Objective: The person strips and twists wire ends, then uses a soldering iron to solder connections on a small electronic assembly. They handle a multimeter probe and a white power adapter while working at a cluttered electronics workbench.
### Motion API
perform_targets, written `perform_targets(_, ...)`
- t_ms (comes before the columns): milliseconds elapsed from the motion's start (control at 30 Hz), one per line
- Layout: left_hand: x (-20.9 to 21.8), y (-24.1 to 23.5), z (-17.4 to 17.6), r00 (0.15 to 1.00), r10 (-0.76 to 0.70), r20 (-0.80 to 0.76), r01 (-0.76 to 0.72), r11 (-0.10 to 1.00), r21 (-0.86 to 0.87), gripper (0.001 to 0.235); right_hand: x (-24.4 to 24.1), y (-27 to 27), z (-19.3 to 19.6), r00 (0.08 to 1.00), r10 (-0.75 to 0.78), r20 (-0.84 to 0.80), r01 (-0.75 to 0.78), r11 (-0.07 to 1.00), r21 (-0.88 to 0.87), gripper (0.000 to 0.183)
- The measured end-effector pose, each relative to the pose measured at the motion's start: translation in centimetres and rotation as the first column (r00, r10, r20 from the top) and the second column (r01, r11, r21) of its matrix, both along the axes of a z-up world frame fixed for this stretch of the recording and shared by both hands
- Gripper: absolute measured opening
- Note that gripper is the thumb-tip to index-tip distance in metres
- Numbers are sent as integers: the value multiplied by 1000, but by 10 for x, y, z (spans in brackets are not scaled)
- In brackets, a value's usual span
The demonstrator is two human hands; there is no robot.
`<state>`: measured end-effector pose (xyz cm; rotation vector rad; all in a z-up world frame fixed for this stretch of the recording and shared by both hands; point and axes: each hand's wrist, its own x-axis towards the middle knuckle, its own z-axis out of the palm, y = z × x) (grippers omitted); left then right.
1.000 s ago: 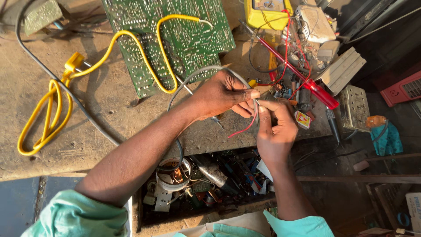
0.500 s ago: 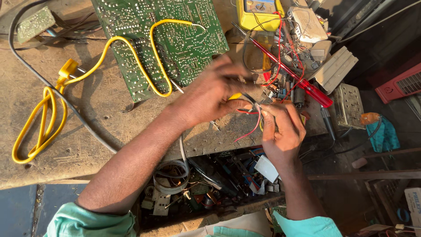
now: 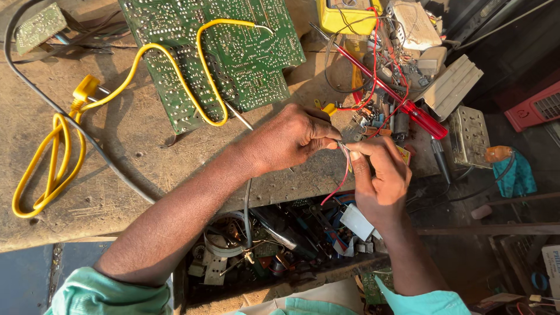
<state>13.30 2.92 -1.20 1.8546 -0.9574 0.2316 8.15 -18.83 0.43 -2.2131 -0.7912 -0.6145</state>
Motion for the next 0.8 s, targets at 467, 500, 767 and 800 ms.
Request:
perform_targets(467, 7, -7, -20, 993, -120, 1, 120, 991, -63, 19, 0, -7, -10, 993, 55, 102, -50, 997, -51, 9)
perform_targets(500, 7, -8, -21, 992, -128, 15, 129, 989, -67, 17, 0, -8, -11, 991, 61, 119, -53, 996, -69, 10)
perform_targets(767, 10, -11, -29, 994, -107, -3, 107, 993, -57, 20, 0, -5, -30, 999, 43, -26, -41, 997, 68, 7)
perform_targets(800, 10, -11, -28, 994, -105, -3, 104, 993, -50, 20, -3, -3, -32, 996, 41, -77, -33, 994, 106, 7)
